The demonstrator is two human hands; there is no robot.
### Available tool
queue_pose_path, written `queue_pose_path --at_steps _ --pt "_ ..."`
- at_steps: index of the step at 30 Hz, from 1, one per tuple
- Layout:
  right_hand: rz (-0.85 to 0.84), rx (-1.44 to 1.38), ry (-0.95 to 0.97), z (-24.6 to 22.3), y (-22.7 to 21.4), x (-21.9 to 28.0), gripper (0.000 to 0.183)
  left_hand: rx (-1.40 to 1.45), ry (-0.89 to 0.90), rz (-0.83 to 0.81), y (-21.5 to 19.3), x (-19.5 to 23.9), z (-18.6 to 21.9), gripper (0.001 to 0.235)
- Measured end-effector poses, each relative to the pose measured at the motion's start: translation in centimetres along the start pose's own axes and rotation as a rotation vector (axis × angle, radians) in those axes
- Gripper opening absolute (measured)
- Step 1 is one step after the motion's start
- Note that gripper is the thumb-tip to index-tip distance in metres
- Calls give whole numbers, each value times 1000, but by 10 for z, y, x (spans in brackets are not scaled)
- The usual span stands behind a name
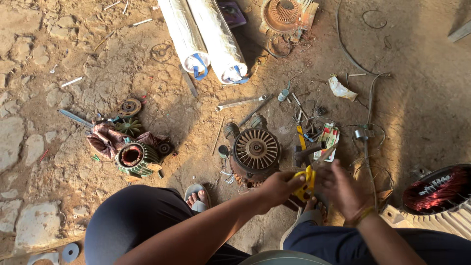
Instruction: The person uses a small screwdriver to manipulate and adjust internal components within an electric motor housing on the ground.
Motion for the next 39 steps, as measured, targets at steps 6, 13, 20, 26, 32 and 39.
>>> queue_pose_path --at_steps 6,13,20,26,32,39 --pt "-197 -10 -60 -17 72 15 35 -972 -261 -182 17 16 -14 60" --pt "-175 814 107 3 75 14 31 -1485 -320 308 -79 47 78 77" --pt "-133 1388 83 -16 101 37 38 -1574 -287 366 -101 49 86 125" --pt "-75 1599 6 -36 125 51 49 -1586 -395 347 -111 38 74 139" --pt "-44 1708 23 -43 136 51 44 -1562 -367 359 -112 34 76 144" --pt "-15 1684 -153 -36 133 47 48 -1541 -344 371 -112 34 81 138"
Point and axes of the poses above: each hand's wrist, its own x-axis away from the middle knuckle, its own y-axis out of the palm, z = x × y, the point moved 8 cm from there along -x, towards the middle knuckle, and after that the axes turned 10 degrees about -z, right-handed, at the moved point
